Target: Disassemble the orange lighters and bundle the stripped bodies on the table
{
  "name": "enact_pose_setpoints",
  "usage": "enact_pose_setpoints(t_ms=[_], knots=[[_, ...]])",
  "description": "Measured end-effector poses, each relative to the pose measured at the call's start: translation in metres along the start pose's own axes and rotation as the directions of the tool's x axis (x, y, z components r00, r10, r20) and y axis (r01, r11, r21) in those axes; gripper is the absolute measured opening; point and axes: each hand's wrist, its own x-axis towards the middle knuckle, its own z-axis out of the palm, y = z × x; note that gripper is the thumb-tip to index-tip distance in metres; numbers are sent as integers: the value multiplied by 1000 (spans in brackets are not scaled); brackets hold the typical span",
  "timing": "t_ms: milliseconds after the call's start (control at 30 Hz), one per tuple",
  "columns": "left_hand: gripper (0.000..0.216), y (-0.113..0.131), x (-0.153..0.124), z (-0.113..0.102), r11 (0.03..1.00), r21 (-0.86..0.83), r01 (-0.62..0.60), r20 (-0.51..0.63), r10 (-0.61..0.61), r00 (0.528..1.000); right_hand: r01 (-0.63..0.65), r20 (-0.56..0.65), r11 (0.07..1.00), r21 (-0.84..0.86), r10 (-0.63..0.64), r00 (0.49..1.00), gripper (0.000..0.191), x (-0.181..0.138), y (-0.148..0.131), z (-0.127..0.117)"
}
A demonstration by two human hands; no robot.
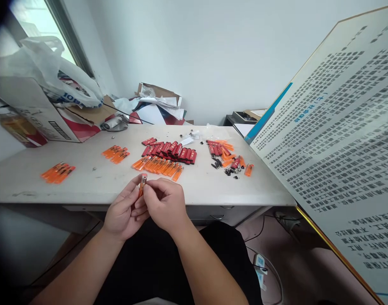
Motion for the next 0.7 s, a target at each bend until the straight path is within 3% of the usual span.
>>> enact_pose_setpoints(t_ms=[333, 700], knots=[[33, -2, -5, -3, 995, 97, -35, 3, 35, 999, -40, 87, 999, 35, 37, 996, 21, -4, -15, 0], [33, -2, -4, -6, 994, 109, 21, 31, -24, 999, -141, 104, 987, 74, 133, 986, 25, -3, -17, -3]])
